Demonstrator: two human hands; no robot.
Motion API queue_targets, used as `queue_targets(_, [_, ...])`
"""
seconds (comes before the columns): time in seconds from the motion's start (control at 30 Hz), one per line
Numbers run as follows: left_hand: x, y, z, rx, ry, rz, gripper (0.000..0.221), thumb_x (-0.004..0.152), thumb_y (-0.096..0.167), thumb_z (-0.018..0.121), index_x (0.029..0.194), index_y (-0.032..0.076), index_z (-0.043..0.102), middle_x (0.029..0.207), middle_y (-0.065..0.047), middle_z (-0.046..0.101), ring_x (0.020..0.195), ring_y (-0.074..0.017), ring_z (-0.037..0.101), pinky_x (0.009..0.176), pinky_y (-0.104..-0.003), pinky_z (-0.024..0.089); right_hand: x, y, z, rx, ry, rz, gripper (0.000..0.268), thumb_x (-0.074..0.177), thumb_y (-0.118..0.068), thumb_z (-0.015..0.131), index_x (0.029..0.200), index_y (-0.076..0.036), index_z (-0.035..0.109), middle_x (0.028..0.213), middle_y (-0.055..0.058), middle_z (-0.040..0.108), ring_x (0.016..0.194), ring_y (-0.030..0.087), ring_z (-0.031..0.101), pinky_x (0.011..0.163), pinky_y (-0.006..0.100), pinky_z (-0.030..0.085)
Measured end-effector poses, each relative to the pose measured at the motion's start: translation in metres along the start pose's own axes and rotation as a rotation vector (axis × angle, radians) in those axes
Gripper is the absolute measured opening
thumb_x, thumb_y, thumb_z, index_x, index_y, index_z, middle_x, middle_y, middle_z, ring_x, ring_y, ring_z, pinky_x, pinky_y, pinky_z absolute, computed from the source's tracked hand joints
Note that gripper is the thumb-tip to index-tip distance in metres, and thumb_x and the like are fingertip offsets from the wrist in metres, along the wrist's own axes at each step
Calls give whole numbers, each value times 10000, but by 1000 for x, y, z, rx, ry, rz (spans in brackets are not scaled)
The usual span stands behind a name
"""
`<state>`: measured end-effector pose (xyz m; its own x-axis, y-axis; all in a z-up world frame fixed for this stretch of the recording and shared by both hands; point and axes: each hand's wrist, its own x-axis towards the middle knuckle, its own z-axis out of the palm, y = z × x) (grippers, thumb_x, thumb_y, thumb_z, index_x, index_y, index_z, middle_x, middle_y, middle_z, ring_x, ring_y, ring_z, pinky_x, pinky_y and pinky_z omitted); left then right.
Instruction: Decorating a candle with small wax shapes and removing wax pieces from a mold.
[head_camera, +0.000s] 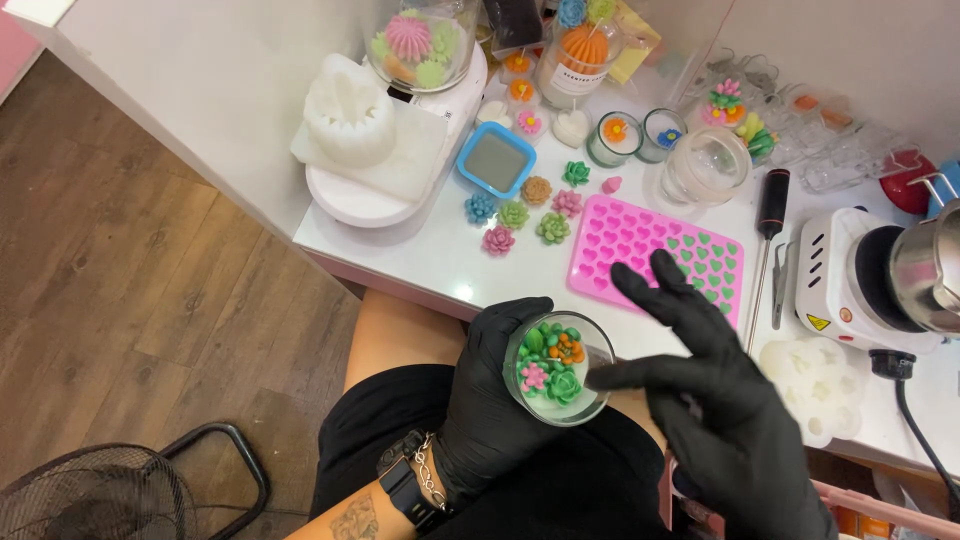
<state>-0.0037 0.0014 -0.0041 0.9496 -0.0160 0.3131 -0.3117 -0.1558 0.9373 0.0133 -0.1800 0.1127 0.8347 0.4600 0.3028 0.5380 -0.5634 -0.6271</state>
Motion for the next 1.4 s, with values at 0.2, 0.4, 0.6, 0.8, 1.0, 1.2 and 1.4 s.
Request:
queue_targets(0.2, [0, -1, -3, -160, 3, -51, 937, 618, 255, 996, 1389, 61, 499, 1378, -124, 571, 1268, -275, 626, 1086, -377, 541, -8, 6, -16, 187, 117, 303, 355, 797, 107, 629, 1072, -76, 761, 1483, 134, 627, 1528, 293, 477, 1226, 441, 369])
queue_targets(0.4, [-2, -3, -1, -2, 28, 130, 934, 625, 226, 1004, 1392, 57, 499, 1419, -144, 555, 1326, -319, 567, 1122, -406, 497, -8, 4, -13, 176, 10, 323, 301, 749, 19, 743, 1020, -101, 796, 1390, 101, 681, 1416, 271, 559, 1136, 429, 435])
queue_targets(0.6, [-1, -1, 0, 33, 33, 150, 914, 641, 222, 990, 1390, 53, 495, 1415, -145, 550, 1334, -330, 547, 1127, -419, 481, -14, 8, 2, -146, -45, 88, 247, 739, -214, 842, 980, -165, 815, 1368, 57, 677, 1437, 304, 484, 1131, 408, 378])
queue_targets(0.8, [-2, -4, 6, 98, 70, 156, 889, 626, 212, 959, 1369, 53, 498, 1393, -144, 558, 1313, -334, 550, 1110, -425, 481, 8, 9, 12, -363, -197, 127, 332, 579, -351, 897, 836, -151, 831, 1234, 97, 711, 1285, 372, 524, 996, 452, 427])
queue_targets(1.0, [-3, -4, 8, 129, 93, 132, 865, 655, 232, 969, 1363, 58, 503, 1360, -140, 553, 1286, -324, 561, 1099, -418, 488, 29, 1, 19, -416, -315, 268, 384, 560, -371, 928, 831, -122, 817, 1188, 113, 728, 1226, 367, 567, 956, 464, 479])
queue_targets(1.2, [1, -2, 6, 108, 97, 136, 870, 648, 225, 965, 1363, 55, 501, 1348, -144, 551, 1289, -332, 553, 1109, -429, 470, 41, 2, 15, -364, -366, 194, 371, 570, -289, 889, 892, -114, 829, 1141, 135, 752, 1236, 419, 563, 951, 491, 470])
queue_targets(1.4, [3, 0, 2, 128, 110, 126, 875, 648, 235, 962, 1366, 54, 496, 1342, -140, 555, 1285, -323, 552, 1101, -424, 475, 42, 5, 7, -330, -429, 198, 403, 614, -291, 870, 959, -93, 801, 1205, 126, 728, 1277, 350, 546, 987, 459, 463])
